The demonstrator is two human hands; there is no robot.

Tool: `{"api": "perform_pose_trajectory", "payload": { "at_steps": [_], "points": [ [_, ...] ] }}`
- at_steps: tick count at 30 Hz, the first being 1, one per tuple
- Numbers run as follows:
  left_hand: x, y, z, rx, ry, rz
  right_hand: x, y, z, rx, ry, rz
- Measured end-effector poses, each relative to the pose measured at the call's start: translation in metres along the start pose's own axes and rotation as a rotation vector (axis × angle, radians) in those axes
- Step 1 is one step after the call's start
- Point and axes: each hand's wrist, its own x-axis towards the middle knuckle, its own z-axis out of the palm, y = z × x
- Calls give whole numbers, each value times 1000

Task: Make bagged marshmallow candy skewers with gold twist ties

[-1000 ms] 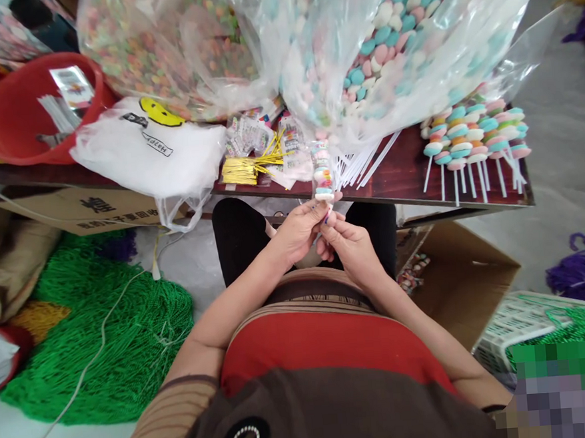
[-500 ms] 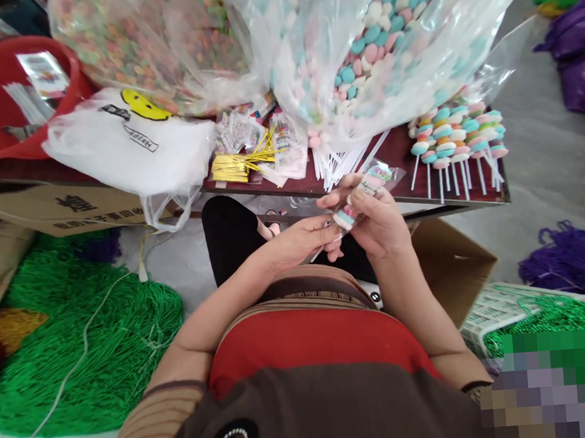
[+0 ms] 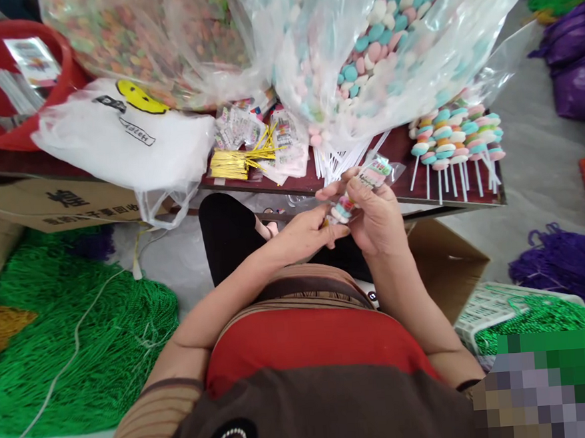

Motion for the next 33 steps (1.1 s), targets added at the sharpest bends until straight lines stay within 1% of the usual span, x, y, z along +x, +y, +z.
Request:
{"api": "perform_pose_trajectory", "payload": {
  "at_steps": [2,4,6,7,8,9,10,12,13,14,15,16,17,18,20,21,22,23,24,27,28,29,30,31,33],
  "points": [
    [1,-1,4,125,49,2,0,5,6,25,18,-21],
    [2,-5,6,205,130,29,0,10,12,30,51,-46],
    [1,-9,5,238,220,46,0,13,14,17,84,-63],
    [0,-11,4,217,231,40,0,12,13,6,88,-63],
    [-1,-12,3,157,190,22,-1,11,9,-6,67,-51],
    [-4,-11,2,58,100,-4,-2,8,2,-15,24,-31],
    [-7,-10,1,-66,-27,-37,-3,4,-6,-23,-45,-4],
    [-12,-6,3,-324,-294,-99,-5,-3,-24,-18,-228,37],
    [-13,-3,5,-423,-387,-122,-6,-7,-31,-2,-301,27],
    [-13,-1,8,-485,-431,-133,-6,-8,-36,13,-340,13],
    [-12,0,10,-504,-434,-133,-6,-8,-38,21,-347,4],
    [-9,0,11,-478,-395,-119,-5,-7,-37,18,-317,-3],
    [-6,-1,11,-404,-309,-90,-4,-3,-32,8,-252,-14],
    [-1,-3,10,-287,-180,-52,-3,2,-26,-6,-163,-30],
    [6,-10,5,-1,139,24,0,12,-13,-25,26,-89],
    [8,-13,2,113,275,52,1,16,-9,-31,87,-116],
    [8,-16,-1,171,360,68,2,19,-6,-39,106,-130],
    [7,-18,-5,159,364,69,2,19,-7,-50,78,-124],
    [5,-19,-7,81,289,59,2,17,-9,-62,12,-101],
    [-2,-17,-10,-308,-161,-28,2,6,-23,-66,-267,12],
    [-4,-16,-9,-409,-254,-54,2,3,-26,-57,-320,43],
    [-4,-15,-8,-468,-275,-66,3,3,-27,-50,-326,59],
    [-3,-15,-6,-470,-223,-64,4,4,-25,-47,-286,57],
    [-1,-15,-5,-413,-118,-51,5,7,-22,-47,-212,41],
    [3,-17,-3,-170,163,1,8,17,-10,-50,-35,-10]
  ]
}}
